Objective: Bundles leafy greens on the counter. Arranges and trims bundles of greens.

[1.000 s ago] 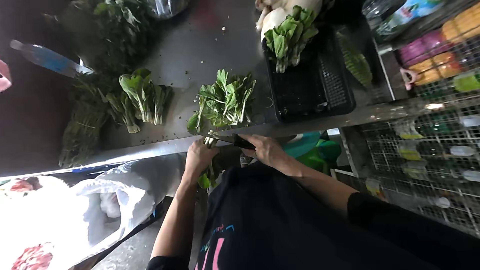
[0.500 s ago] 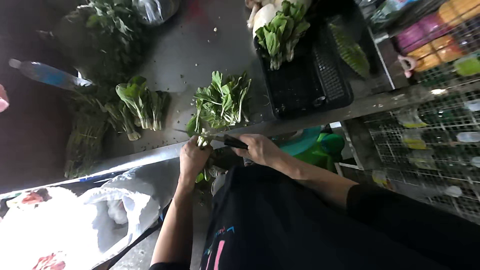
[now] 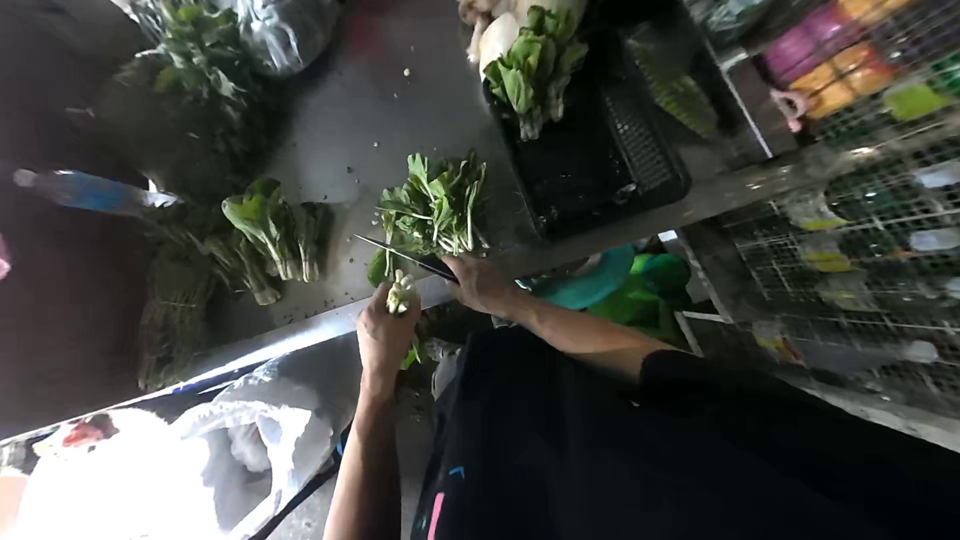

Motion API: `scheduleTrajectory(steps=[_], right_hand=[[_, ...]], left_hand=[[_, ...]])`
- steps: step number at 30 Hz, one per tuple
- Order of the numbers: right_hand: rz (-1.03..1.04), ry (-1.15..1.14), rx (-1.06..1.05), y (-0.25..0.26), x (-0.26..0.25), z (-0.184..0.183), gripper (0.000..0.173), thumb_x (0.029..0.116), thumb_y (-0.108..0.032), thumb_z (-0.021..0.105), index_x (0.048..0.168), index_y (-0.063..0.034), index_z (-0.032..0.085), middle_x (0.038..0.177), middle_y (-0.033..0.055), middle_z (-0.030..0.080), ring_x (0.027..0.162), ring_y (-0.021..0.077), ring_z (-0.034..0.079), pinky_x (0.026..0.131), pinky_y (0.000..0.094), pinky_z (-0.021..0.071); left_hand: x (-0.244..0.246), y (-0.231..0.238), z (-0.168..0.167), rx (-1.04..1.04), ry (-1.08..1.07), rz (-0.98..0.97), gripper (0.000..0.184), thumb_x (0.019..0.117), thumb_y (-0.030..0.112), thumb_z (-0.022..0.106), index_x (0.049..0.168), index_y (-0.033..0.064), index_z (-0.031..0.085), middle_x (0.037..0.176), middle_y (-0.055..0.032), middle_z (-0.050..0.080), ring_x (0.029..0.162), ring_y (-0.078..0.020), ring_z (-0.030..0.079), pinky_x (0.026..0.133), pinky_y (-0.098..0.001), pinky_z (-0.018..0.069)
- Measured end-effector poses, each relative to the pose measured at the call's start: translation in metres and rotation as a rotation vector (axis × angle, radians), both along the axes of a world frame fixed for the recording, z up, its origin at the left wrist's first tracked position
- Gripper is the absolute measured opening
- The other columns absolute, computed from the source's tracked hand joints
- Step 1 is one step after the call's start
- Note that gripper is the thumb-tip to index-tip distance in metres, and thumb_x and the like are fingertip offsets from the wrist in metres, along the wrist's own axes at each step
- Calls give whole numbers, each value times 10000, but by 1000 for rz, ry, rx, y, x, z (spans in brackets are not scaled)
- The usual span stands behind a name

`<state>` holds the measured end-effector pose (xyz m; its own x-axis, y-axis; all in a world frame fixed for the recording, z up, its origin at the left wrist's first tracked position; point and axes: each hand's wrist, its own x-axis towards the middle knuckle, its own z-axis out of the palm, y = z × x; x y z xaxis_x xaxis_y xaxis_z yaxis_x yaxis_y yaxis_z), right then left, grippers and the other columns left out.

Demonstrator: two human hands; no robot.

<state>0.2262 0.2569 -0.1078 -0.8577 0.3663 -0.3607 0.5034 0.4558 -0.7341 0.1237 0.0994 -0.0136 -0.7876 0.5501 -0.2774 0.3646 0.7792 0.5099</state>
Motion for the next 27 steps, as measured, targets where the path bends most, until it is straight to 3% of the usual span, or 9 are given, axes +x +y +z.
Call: scheduleTrajectory(steps=[3, 6, 11, 17, 22, 24, 27], right_hand=[[-5, 116, -104, -3, 7, 41, 451, 1016, -222, 609, 1417, -40, 510, 1199, 199, 669, 1043, 339, 688, 915, 535, 557], [82, 328, 103, -12, 25, 58, 443, 1013, -346, 584, 1306, -15, 581, 1045, 154, 691, 830, 286, 713, 716, 481, 605], [111, 449, 185, -34, 22, 73, 371, 1041, -337, 549, 1264, -49, 616, 980, 113, 686, 730, 230, 703, 621, 404, 603], [103, 199, 167, -24, 49, 59, 431, 1072, -377, 497, 1308, -31, 599, 1075, 179, 698, 851, 336, 727, 728, 502, 611], [40, -243, 59, 5, 69, 28, 487, 1100, -391, 431, 1358, 9, 532, 1180, 267, 654, 1055, 438, 679, 907, 591, 540], [30, -216, 79, 9, 64, 15, 483, 1089, -374, 475, 1366, 17, 533, 1237, 259, 629, 1079, 420, 673, 923, 570, 543], [19, -20, 139, 5, 34, -12, 492, 1031, -236, 603, 1444, 14, 508, 1305, 275, 599, 1189, 426, 622, 1011, 552, 514]], left_hand=[[-9, -11, -8, 80, 285, -105, 250, 862, 185, 771, 1073, 54, 739, 979, -141, 729, 943, -318, 700, 857, -566, 545], [-20, -27, -12, 58, 540, -182, 277, 804, 106, 778, 1077, 72, 749, 1034, -141, 730, 1053, -360, 671, 969, -570, 491], [-28, -27, 7, 7, 716, -198, 145, 811, 65, 747, 955, 48, 744, 994, -142, 727, 1038, -359, 671, 1004, -563, 461], [-36, -26, 7, -45, 703, -161, 205, 828, 121, 759, 1033, 111, 764, 1001, -107, 734, 1028, -318, 675, 1004, -544, 451], [-45, -44, 5, -23, 654, -57, 230, 842, 143, 752, 1066, 89, 764, 1064, -147, 731, 1077, -364, 664, 986, -589, 460], [-48, -49, 7, 4, 644, -31, 219, 848, 150, 757, 1048, 59, 753, 1050, -157, 726, 1064, -367, 661, 975, -586, 460], [-47, -45, 5, 46, 585, 12, 231, 861, 175, 757, 1036, 26, 739, 1023, -169, 720, 1029, -367, 666, 940, -578, 487]])
